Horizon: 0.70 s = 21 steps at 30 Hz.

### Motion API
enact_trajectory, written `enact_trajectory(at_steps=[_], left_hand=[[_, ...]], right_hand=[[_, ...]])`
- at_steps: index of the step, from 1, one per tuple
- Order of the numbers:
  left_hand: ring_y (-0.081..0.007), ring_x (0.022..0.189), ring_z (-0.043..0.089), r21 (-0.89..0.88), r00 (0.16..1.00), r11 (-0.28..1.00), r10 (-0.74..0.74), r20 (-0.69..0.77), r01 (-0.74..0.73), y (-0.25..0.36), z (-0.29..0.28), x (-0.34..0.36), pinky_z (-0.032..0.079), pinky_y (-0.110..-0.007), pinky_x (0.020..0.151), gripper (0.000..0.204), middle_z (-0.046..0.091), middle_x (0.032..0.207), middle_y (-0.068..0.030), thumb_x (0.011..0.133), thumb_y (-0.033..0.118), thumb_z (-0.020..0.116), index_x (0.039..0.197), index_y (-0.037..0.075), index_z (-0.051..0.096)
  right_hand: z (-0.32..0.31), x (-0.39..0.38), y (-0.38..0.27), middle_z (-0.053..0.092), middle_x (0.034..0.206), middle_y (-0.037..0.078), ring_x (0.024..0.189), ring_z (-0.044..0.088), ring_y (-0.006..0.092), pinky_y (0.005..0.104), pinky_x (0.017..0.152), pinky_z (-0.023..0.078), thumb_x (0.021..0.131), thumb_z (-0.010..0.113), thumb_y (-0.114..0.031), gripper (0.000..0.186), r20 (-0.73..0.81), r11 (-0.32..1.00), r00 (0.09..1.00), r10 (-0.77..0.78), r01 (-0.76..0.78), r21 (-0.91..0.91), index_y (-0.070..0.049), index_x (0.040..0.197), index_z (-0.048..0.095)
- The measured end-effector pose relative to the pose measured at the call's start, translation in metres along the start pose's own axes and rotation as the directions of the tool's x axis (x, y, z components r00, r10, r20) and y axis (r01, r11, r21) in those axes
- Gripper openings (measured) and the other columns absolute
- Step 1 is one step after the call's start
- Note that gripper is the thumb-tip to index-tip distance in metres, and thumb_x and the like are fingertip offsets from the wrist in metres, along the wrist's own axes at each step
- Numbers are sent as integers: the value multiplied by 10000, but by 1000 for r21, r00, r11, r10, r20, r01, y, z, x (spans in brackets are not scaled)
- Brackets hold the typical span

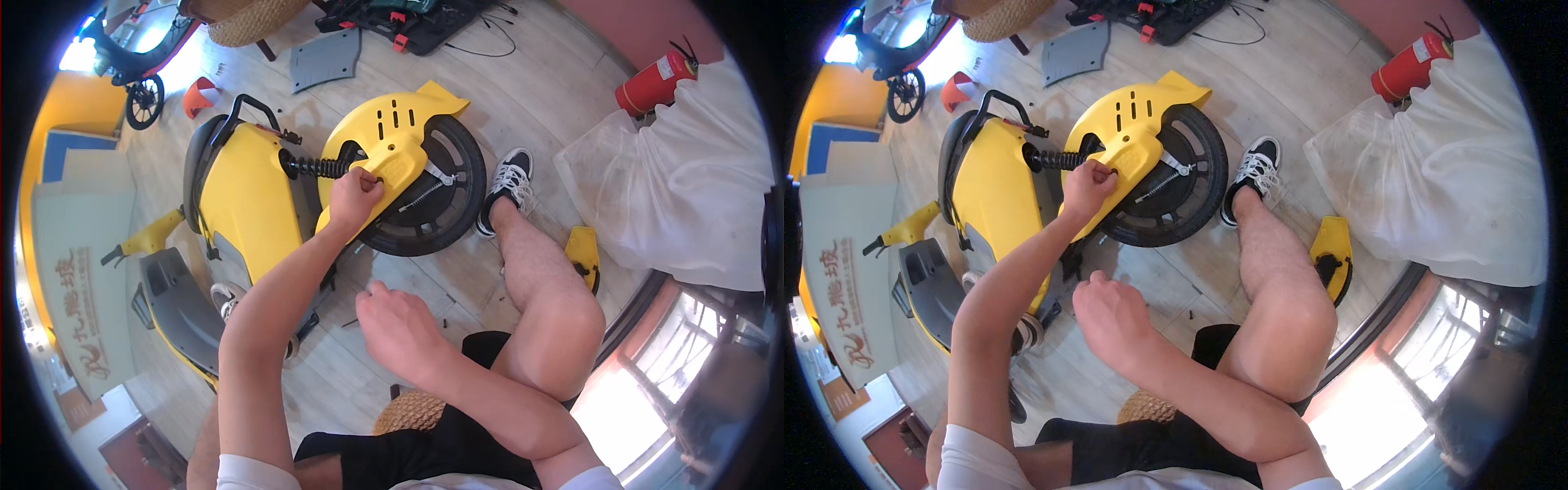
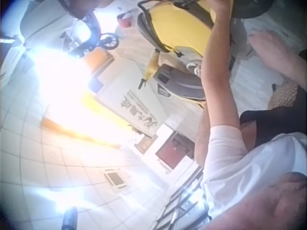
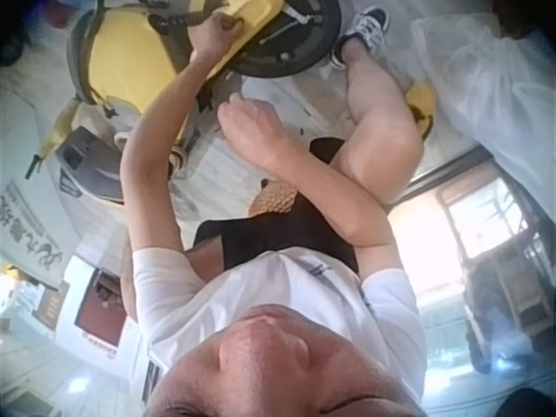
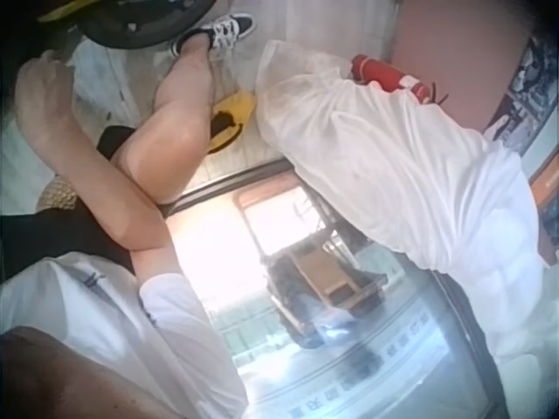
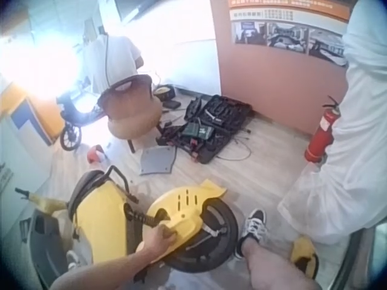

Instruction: Repairing and reassembling parts of a yellow electric scooter.

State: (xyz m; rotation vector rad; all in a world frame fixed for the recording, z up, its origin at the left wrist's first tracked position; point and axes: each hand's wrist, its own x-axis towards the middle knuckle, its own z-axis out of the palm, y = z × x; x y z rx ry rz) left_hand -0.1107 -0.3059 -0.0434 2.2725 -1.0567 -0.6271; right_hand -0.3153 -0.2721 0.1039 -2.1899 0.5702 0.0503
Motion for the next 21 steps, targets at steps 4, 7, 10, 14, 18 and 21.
enact_trajectory(at_steps=[4, 7, 10, 14, 18, 21], left_hand=[[-254, 735, 709, 95, 998, 994, 58, -21, -56, 3, 6, -1, 545, -346, 695, 243, 721, 797, -135, 831, 223, 721, 909, -6, 694], [-290, 765, 709, 262, 985, 952, 171, -31, -157, 2, 6, -4, 550, -376, 713, 218, 723, 818, -155, 842, 205, 711, 917, 1, 702], [-314, 782, 702, 241, 983, 958, 173, -57, -154, 1, 4, -6, 549, -390, 739, 199, 718, 831, -167, 847, 202, 702, 888, 7, 711], [-328, 798, 691, 263, 984, 950, 179, -26, -166, 3, 2, -3, 545, -410, 758, 183, 714, 829, -154, 856, 188, 667, 859, 14, 722], [-344, 824, 676, 413, 944, 853, 326, 60, -320, 3, 5, -1, 542, -439, 765, 168, 689, 830, -161, 861, 162, 626, 824, 25, 715], [-337, 838, 673, 445, 954, 845, 286, 96, -298, 3, -1, 1, 538, -437, 773, 170, 695, 872, -156, 859, 167, 626, 858, 31, 728]], right_hand=[[-1, -3, 1, 627, 893, 186, 821, 687, 321, 399, 705, 564, 773, 619, -20, 53, 2, 1000, 1000, -16, 16, 2, -9, 817, 645], [0, -3, 0, 625, 892, 185, 824, 685, 319, 395, 707, 563, 772, 615, -19, 46, -9, 1000, 1000, -26, 25, -8, -7, 808, 640], [2, -5, 2, 623, 889, 185, 814, 682, 318, 391, 705, 563, 776, 607, -18, 49, -23, 999, 999, -40, 40, -4, -6, 813, 637], [2, -5, 1, 622, 889, 186, 812, 681, 317, 386, 709, 562, 778, 605, -17, 53, -27, 998, 998, -55, 55, -10, -2, 821, 632], [3, -4, 1, 624, 898, 191, 822, 685, 319, 390, 715, 562, 780, 604, -14, 54, 10, 999, 1000, -26, 27, -27, 2, 826, 626], [4, -1, 0, 627, 906, 195, 831, 687, 321, 395, 716, 562, 779, 607, -15, 61, 18, 999, 999, -31, 32, -35, 2, 833, 629]])
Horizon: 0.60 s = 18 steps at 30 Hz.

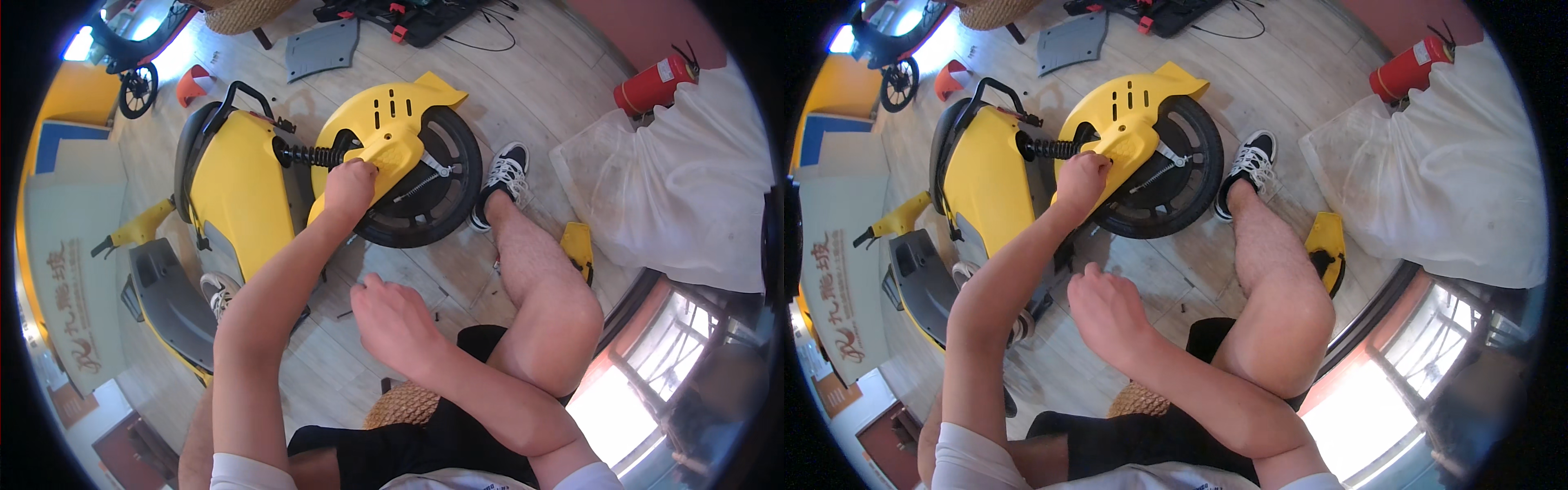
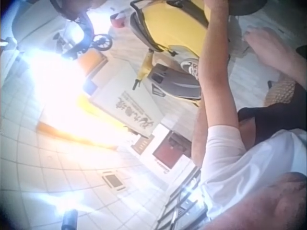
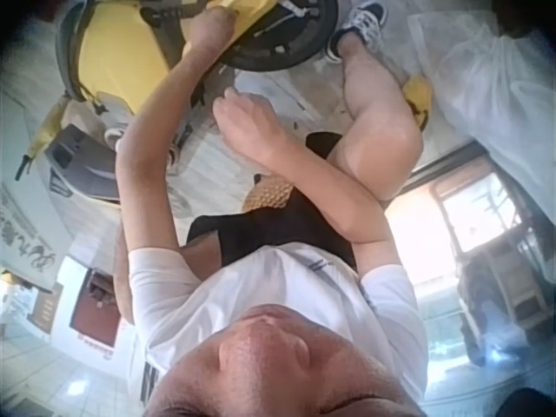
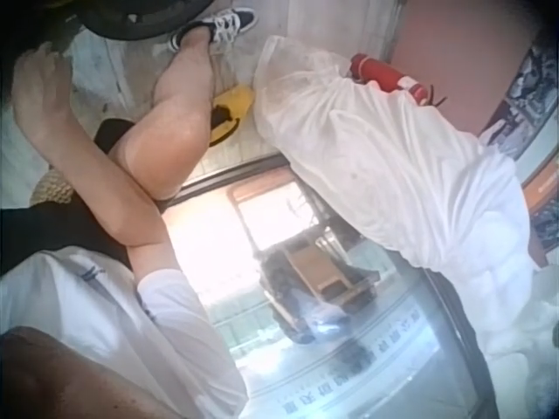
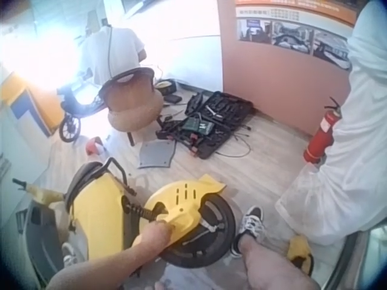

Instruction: Repairing and reassembling parts of a yellow electric scooter.

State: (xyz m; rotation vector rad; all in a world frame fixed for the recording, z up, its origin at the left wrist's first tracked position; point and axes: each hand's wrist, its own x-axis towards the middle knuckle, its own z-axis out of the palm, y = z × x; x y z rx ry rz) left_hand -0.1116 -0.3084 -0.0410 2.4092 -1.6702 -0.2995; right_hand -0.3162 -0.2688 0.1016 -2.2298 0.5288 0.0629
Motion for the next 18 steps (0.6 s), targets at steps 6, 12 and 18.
enact_trajectory(at_steps=[6, 12, 18], left_hand=[[-334, 842, 672, -69, 999, 997, -24, -37, 21, -2, -1, -6, 535, -433, 775, 186, 700, 885, -157, 845, 164, 647, 942, 30, 731], [-342, 866, 668, -81, 999, 996, -36, -37, 33, -22, -47, -29, 534, -432, 798, 175, 694, 949, -159, 846, 142, 660, 972, 33, 713], [-362, 964, 651, -105, 909, 980, 195, 369, -168, -40, -148, -85, 519, -451, 850, 261, 679, 1025, -173, 920, 239, 604, 1026, 16, 689]], right_hand=[[1, 0, 3, 629, 909, 189, 826, 689, 319, 400, 712, 563, 777, 621, -25, 68, -5, 999, 999, 37, -37, -24, -7, 842, 633], [-6, 3, 5, 626, 898, 179, 821, 685, 326, 416, 705, 558, 784, 620, -36, 32, -83, 995, 995, 63, -69, -66, -24, 811, 632], [-10, 17, 24, 628, 871, 192, 828, 664, 374, 446, 736, 539, 786, 631, -23, 37, -174, 999, 984, 48, -45, 18, -16, 818, 650]])
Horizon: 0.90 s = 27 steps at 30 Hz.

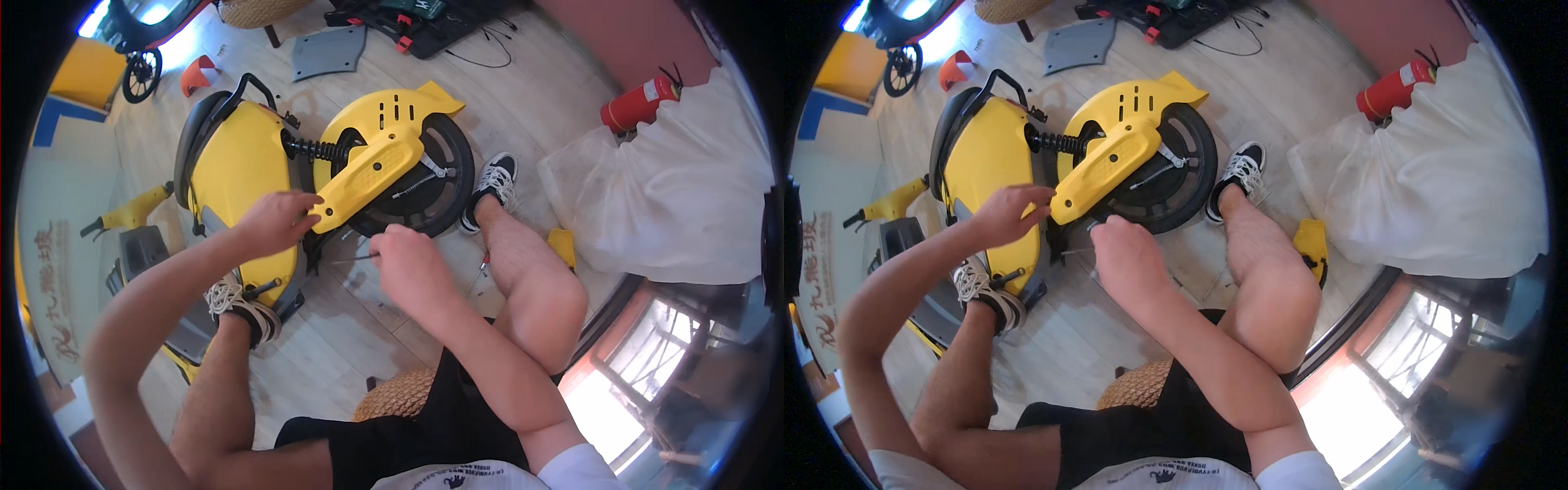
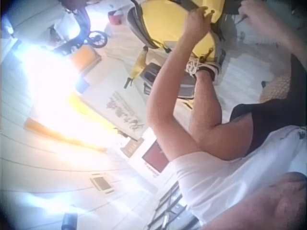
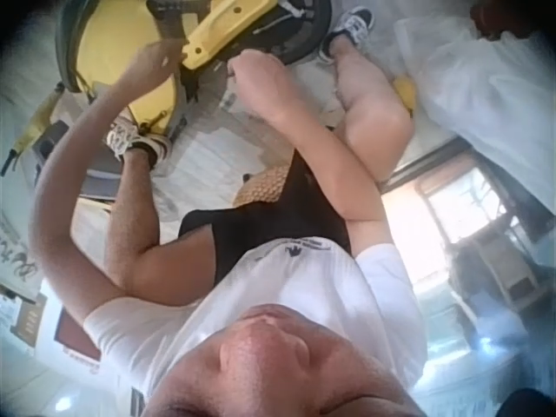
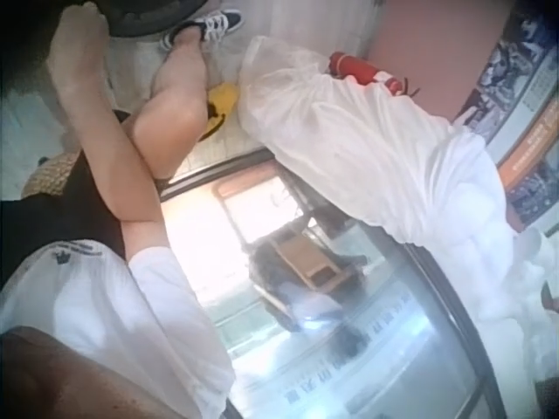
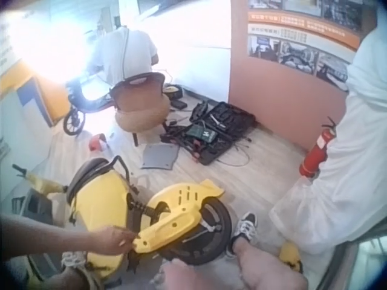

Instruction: Repairing and reassembling parts of a yellow electric scooter.

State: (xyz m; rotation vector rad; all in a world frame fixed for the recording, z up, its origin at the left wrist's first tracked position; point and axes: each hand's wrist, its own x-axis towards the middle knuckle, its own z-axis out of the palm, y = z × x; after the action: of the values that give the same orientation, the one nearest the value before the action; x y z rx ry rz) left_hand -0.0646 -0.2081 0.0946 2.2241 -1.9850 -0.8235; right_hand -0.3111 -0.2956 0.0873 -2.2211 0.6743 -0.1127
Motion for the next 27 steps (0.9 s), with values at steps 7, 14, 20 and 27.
enact_trajectory(at_steps=[7, 14, 20, 27], left_hand=[[-308, 867, 689, -318, 999, 948, -42, -27, 31, 31, 33, -31, 540, -399, 781, 240, 703, 899, -135, 987, 238, 549, 1040, 35, 666], [-309, 847, 693, -340, 958, 918, -258, -123, 204, -24, 25, -14, 539, -405, 778, 234, 710, 913, -152, 903, 207, 648, 1095, 74, 663], [-397, 927, 644, -215, 889, 953, -279, -362, 212, -87, 38, -66, 509, -479, 805, 193, 677, 932, -219, 836, 164, 610, 955, 30, 681], [-368, 758, 626, -464, 639, 762, -639, -428, 451, -131, 159, -141, 489, -421, 700, 113, 597, 751, -204, 867, 67, 583, 956, 21, 635]], right_hand=[[-3, 27, 18, 689, 872, 184, 849, 670, 357, 452, 776, 526, 764, 719, -84, 128, -95, 1000, 996, -3, 5, 15, -27, 878, 739], [-9, 91, 54, 726, 812, 140, 764, 728, 244, 341, 686, 553, 792, 746, -100, 189, -28, 939, 978, -206, 190, -287, -10, 959, 743], [-1, 154, 104, 716, 770, 168, 738, 715, 262, 343, 712, 550, 747, 745, -72, 144, -76, 974, 982, 171, -157, 163, 7, 867, 741], [44, 158, 114, 721, 746, 151, 686, 711, 207, 304, 680, 539, 770, 743, -49, 132, -117, 991, 993, 17, -32, -127, 28, 877, 734]])
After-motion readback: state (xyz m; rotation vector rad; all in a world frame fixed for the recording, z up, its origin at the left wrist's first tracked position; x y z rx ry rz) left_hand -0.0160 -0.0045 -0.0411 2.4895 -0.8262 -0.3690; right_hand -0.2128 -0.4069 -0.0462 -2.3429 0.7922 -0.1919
